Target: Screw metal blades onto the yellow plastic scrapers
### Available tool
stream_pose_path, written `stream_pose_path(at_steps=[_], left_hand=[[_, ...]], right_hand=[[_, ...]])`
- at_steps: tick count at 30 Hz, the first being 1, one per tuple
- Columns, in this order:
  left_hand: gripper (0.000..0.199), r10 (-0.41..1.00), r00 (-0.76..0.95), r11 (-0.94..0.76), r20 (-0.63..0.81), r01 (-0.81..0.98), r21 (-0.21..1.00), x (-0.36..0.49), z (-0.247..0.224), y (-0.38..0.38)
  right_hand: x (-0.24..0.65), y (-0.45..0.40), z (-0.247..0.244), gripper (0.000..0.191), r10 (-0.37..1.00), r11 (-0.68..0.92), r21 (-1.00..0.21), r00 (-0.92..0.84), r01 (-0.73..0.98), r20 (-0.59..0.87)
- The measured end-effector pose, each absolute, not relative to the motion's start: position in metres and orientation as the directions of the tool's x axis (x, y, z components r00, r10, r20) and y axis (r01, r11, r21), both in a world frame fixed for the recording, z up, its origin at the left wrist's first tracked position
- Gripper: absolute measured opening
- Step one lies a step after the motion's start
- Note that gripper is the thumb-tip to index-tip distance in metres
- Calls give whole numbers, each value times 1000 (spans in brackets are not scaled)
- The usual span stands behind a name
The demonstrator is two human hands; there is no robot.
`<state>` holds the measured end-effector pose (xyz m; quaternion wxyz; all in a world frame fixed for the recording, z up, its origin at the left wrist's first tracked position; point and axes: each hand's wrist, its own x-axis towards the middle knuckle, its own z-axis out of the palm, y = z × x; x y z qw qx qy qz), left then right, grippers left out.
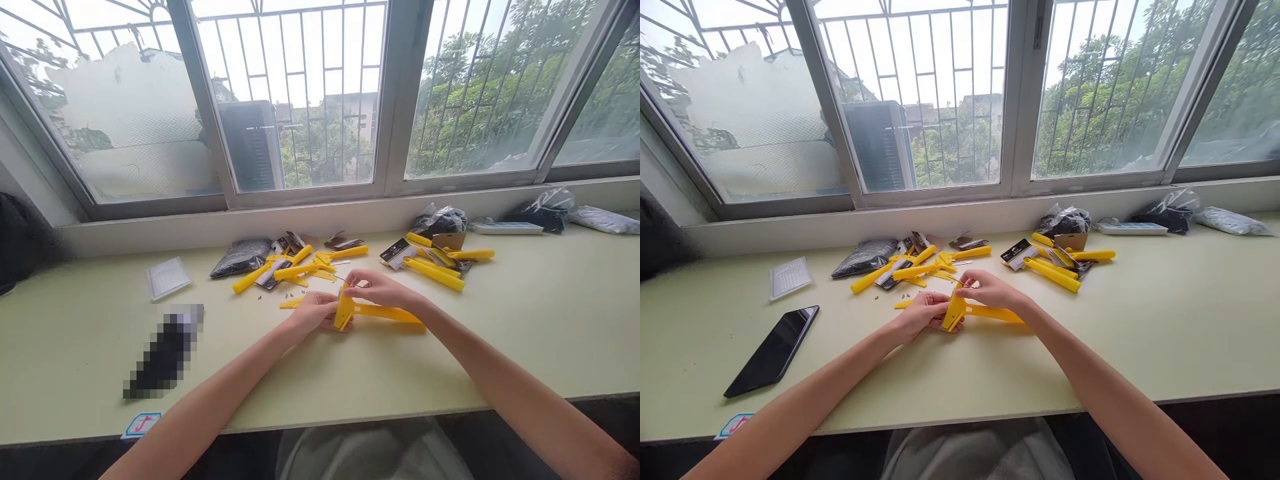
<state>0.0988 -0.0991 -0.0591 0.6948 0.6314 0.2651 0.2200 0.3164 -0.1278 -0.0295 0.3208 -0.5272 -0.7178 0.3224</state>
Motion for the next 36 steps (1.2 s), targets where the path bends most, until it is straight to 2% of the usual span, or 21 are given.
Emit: stream_pose_path(at_steps=[4, 9, 13, 28, 36], left_hand=[[38, 647, 758, 86, -84, 37, 996, 99, -60, -99], [33, 678, 728, 70, -100, 71, 995, 101, -59, -99], [32, 688, 719, 72, -99, 69, 995, 102, -59, -99], [37, 663, 742, 97, -102, 49, 994, 100, -61, -99], [39, 652, 750, 130, -112, 35, 991, 99, -63, -94]], right_hand=[[311, -134, -30, 39, 967, 183, -810, -251, 557, 46], [308, -137, -30, 54, 937, 239, -818, -344, 523, 53], [307, -137, -30, 46, 934, 282, -789, -346, 547, 94], [302, -145, -38, 38, 966, 244, -811, -202, 532, 159], [302, -144, -44, 32, 956, 287, -808, -212, 515, 204]])
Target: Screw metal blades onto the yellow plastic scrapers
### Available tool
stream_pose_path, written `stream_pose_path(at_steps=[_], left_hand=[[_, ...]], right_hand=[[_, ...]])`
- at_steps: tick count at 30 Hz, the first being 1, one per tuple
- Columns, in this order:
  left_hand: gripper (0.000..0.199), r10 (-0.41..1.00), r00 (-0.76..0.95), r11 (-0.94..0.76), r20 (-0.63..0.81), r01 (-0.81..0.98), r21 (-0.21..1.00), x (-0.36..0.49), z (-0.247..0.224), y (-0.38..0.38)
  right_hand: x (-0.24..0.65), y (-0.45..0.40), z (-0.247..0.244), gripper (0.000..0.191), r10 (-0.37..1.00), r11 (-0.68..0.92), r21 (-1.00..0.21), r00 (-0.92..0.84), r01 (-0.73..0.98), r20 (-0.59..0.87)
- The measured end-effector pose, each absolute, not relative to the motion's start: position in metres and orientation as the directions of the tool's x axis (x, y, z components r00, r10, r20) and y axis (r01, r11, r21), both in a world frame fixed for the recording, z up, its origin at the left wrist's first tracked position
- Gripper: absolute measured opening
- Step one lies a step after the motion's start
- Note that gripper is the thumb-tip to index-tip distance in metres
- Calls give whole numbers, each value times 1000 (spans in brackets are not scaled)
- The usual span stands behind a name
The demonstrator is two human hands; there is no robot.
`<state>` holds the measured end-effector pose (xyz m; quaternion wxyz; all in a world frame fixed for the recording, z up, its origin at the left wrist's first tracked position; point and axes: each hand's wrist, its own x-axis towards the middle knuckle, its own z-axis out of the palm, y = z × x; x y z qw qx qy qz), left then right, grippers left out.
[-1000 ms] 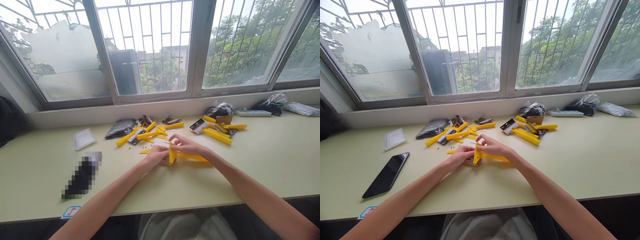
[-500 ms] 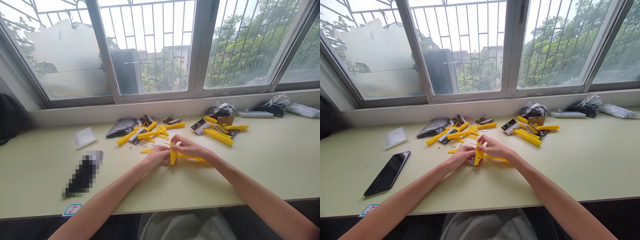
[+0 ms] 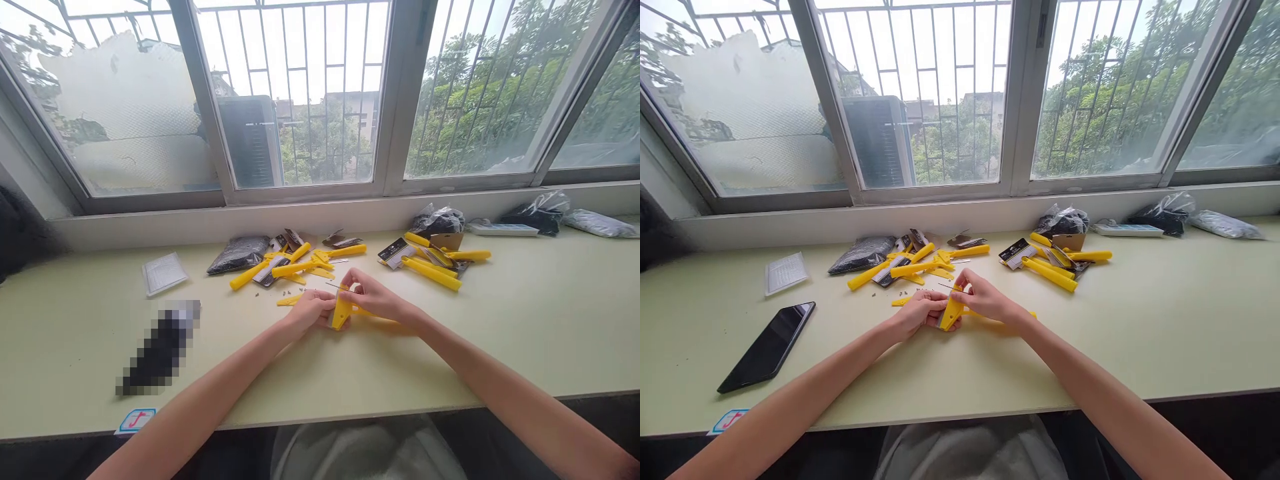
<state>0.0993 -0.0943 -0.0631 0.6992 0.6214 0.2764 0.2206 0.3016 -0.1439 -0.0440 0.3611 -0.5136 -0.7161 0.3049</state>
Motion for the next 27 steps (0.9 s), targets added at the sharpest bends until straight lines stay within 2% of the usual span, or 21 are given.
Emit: stream_pose_path(at_steps=[4, 8, 17, 27], left_hand=[[34, 632, 765, 164, -124, 25, 986, 99, -63, -92], [31, 641, 756, 145, -131, 48, 988, 98, -61, -94], [42, 574, 815, 167, -73, -30, 985, 94, -60, -92], [50, 607, 795, 70, -23, -25, 997, 94, -60, -97]], right_hand=[[298, -144, -44, 24, 939, 339, -772, -248, 539, 239], [297, -145, -44, 25, 934, 350, -788, -250, 507, 255], [300, -143, -44, 27, 912, 407, -784, -264, 469, 315], [303, -145, -46, 30, 903, 428, -777, -263, 462, 341]])
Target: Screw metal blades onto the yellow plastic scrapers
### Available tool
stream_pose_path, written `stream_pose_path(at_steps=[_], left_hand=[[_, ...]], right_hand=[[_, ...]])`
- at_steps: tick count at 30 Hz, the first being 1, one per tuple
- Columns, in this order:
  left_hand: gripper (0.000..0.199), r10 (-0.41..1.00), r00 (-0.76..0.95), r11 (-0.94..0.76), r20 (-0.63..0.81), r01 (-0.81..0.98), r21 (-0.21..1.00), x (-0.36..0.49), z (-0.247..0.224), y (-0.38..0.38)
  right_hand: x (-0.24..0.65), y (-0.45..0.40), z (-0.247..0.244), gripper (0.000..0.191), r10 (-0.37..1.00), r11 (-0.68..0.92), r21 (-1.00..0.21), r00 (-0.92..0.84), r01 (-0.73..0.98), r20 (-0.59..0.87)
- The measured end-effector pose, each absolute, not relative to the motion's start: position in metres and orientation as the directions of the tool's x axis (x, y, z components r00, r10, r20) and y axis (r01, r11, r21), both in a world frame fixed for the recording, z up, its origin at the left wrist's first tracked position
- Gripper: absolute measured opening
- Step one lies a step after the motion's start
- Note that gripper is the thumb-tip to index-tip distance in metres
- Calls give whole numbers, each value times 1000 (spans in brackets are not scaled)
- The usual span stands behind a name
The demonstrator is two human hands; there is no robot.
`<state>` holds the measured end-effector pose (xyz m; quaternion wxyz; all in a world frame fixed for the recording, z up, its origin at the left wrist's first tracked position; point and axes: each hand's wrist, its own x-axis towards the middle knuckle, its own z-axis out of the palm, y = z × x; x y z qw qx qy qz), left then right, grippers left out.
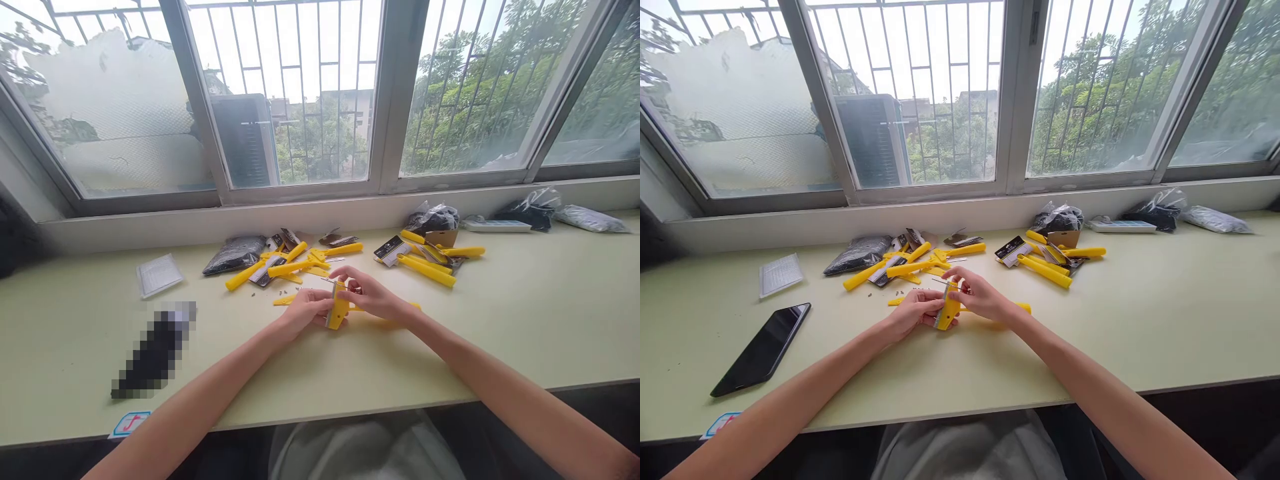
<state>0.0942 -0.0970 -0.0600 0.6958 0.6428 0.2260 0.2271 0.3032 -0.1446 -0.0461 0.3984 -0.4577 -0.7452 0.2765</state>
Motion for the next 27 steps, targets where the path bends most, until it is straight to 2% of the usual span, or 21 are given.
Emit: stream_pose_path(at_steps=[3, 8, 13, 16, 21, 24, 27], left_hand=[[51, 605, 796, 56, -27, -9, 998, 93, -58, -98], [41, 582, 813, 26, -31, 19, 999, 95, -56, -102], [41, 641, 765, -33, 68, -61, 998, 104, -61, -110], [39, 673, 730, -94, 119, -76, 993, 109, -64, -113], [31, 674, 711, -260, 200, -25, 965, 111, -66, -114], [26, 636, 700, -503, 325, 57, 862, 107, -65, -114], [22, 507, 729, -757, 461, 120, 643, 101, -63, -115]], right_hand=[[302, -145, -47, 31, 896, 443, -774, -246, 453, 369], [299, -146, -48, 31, 876, 483, -774, -237, 409, 421], [305, -146, -43, 39, 871, 486, -807, -260, 335, 417], [312, -147, -36, 40, 884, 462, -813, -265, 354, 386], [319, -149, -26, 41, 901, 429, -795, -142, 430, 410], [321, -149, -26, 46, 903, 412, -775, -102, 480, 417], [323, -146, -28, 50, 888, 422, -776, -41, 468, 458]])
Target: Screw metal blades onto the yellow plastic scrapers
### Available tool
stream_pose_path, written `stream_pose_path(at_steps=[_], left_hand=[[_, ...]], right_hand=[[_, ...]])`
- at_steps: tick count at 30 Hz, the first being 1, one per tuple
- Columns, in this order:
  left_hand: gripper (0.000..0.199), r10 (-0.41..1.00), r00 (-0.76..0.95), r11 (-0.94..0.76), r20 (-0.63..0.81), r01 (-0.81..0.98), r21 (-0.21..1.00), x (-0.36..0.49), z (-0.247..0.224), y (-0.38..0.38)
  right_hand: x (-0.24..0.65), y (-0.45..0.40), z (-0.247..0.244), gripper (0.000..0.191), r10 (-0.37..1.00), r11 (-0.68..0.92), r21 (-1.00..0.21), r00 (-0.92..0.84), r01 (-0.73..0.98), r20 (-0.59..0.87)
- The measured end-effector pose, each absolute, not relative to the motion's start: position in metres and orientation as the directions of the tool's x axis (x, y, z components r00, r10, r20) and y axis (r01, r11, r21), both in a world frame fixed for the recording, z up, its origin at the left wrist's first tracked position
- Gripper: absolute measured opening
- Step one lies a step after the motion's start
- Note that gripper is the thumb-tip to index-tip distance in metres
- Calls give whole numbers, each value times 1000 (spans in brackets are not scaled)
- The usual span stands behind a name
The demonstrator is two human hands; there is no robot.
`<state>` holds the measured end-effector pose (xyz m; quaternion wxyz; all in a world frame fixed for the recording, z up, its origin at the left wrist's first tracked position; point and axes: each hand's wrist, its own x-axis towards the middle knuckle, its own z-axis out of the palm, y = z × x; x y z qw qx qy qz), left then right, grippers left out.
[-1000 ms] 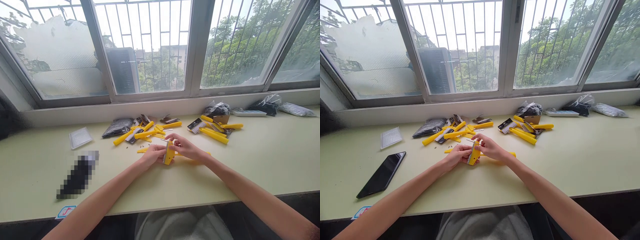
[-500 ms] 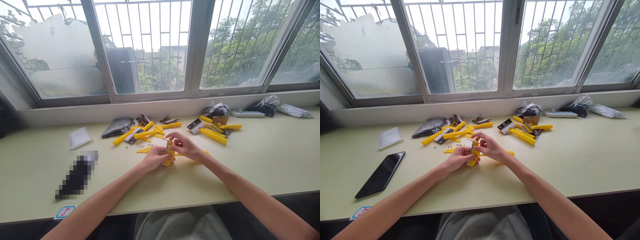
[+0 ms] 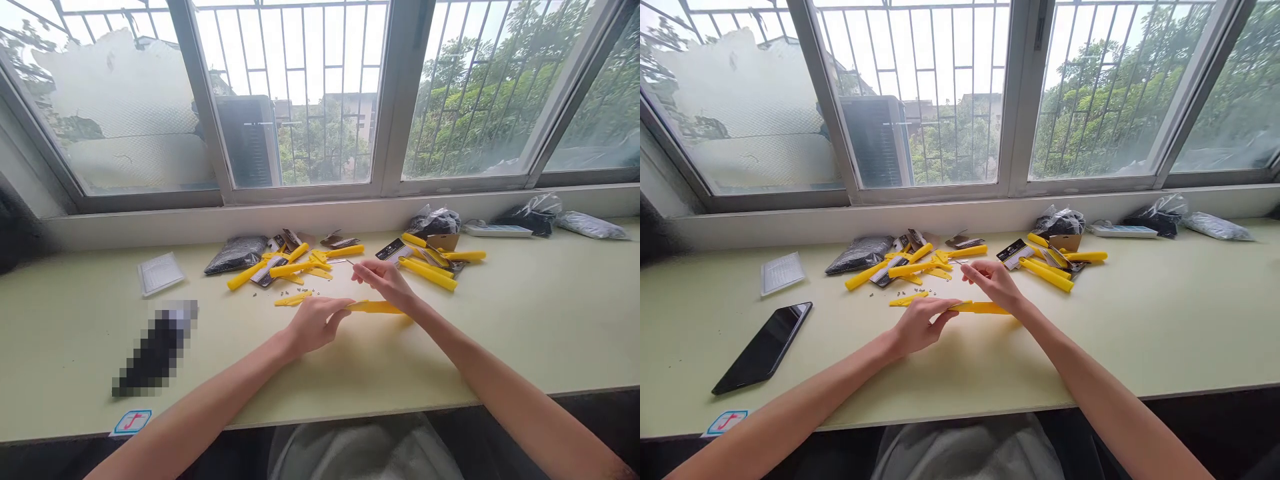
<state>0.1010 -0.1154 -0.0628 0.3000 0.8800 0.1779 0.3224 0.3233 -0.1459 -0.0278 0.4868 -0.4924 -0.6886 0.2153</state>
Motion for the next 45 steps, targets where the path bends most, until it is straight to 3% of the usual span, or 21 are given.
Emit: stream_pose_path(at_steps=[5, 8, 17, 24, 31, 34, 39, 45], left_hand=[[37, 134, 863, -954, 488, -20, 298, 97, -61, -117], [38, 45, 877, -978, 478, -58, 198, 98, -62, -118], [30, 38, 919, -968, 393, -64, 244, 94, -60, -119], [24, 165, 884, -915, 438, -29, 402, 98, -63, -122], [29, -15, 890, -995, 455, -57, 78, 105, -70, -131], [28, -65, 897, -998, 437, -59, -29, 106, -70, -133], [28, -78, 892, -996, 444, -50, -73, 107, -69, -134], [26, -85, 882, -995, 464, -55, -78, 108, -70, -134]], right_hand=[[327, -142, -30, 57, 848, 426, -773, 89, 469, 522], [325, -141, -30, 60, 845, 428, -755, 77, 496, 529], [320, -139, -38, 60, 847, 467, -690, -56, 553, 528], [320, -132, -42, 49, 816, 481, -656, -23, 582, 578], [331, -131, -45, 46, 849, 394, -583, -38, 710, 528], [331, -132, -48, 35, 881, 385, -571, -104, 725, 462], [320, -134, -49, 30, 902, 419, -629, -221, 655, 372], [311, -134, -47, 27, 858, 495, -591, -254, 637, 446]])
